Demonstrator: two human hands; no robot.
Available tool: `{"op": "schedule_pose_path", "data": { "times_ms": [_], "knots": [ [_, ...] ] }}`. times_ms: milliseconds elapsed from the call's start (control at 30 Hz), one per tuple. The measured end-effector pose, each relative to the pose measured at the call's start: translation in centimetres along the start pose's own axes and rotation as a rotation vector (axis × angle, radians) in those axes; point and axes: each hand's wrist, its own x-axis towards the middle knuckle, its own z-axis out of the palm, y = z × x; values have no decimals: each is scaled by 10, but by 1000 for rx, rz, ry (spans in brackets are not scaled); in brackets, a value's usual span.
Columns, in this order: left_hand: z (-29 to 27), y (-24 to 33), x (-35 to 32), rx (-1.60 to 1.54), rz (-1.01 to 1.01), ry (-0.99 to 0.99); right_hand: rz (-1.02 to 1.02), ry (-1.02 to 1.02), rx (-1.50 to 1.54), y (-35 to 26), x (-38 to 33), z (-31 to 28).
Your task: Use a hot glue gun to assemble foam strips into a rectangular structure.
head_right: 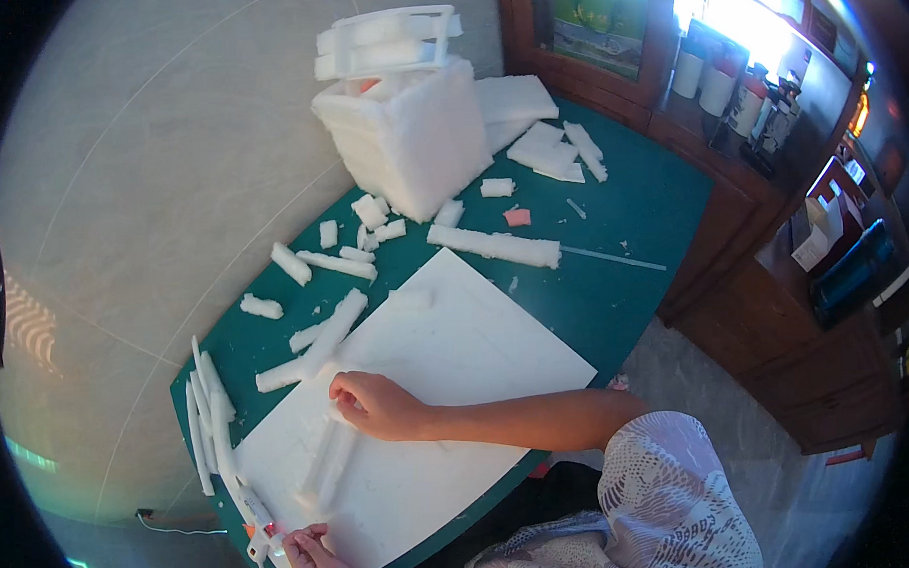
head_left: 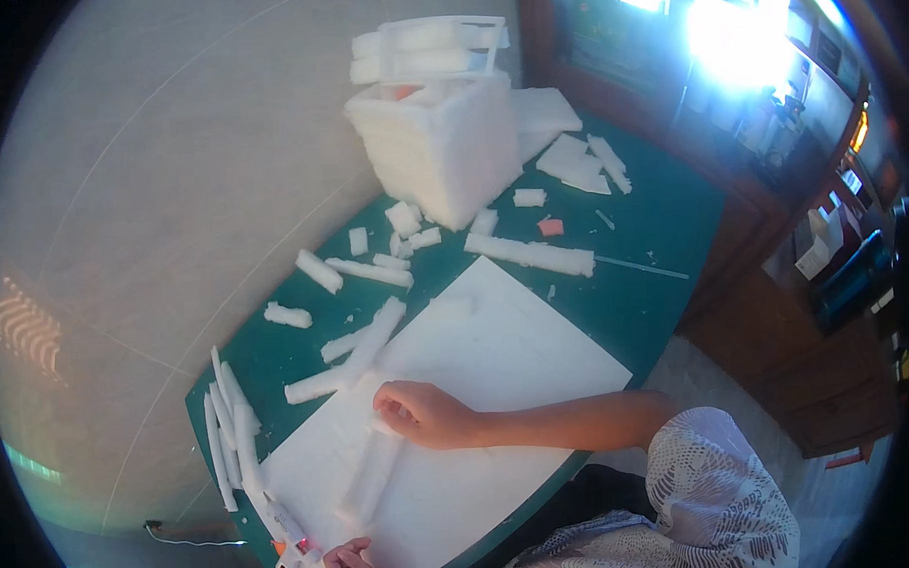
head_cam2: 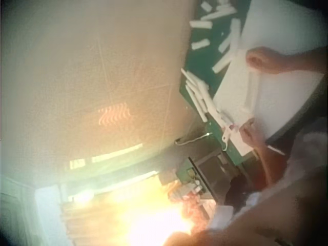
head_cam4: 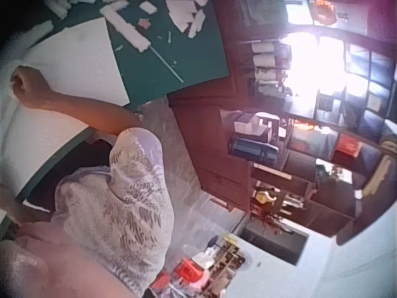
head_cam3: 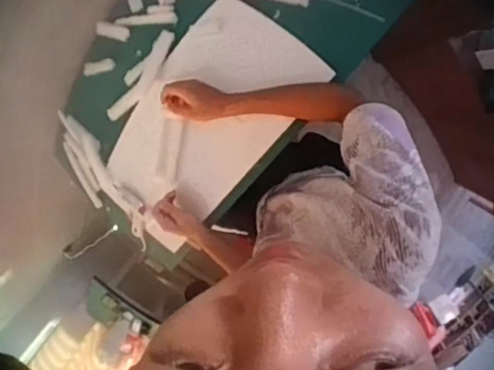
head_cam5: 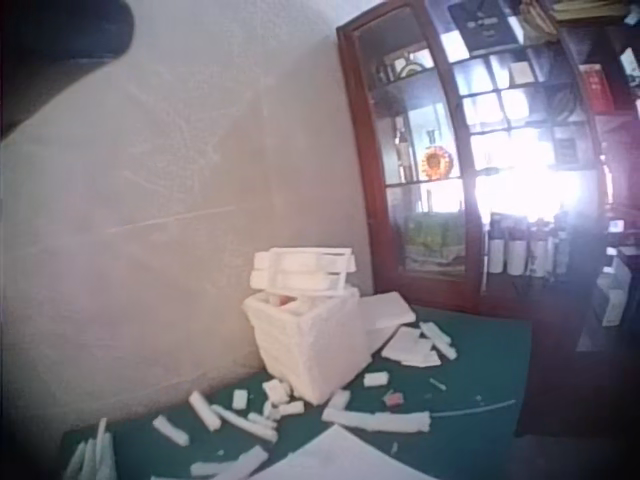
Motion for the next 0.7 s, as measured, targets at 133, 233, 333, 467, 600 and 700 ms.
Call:
{"op": "schedule_pose_path", "data": {
  "times_ms": [133,233,333,467,600,700],
  "knots": [
    [4,2,4,-161,-142,-6,-18,3,-13,-2,0,-2],
    [10,11,7,-59,-27,99,-32,-1,-14,-2,0,-1],
    [11,12,10,-120,-7,121,-42,-7,-22,2,1,2],
    [4,6,7,-216,-119,74,-26,-22,-35,0,1,1],
    [9,9,6,-147,-94,82,-33,-7,-41,-1,-4,-3],
    [8,11,1,-129,-150,93,-30,-17,-10,-1,-5,-2]
  ]
}}
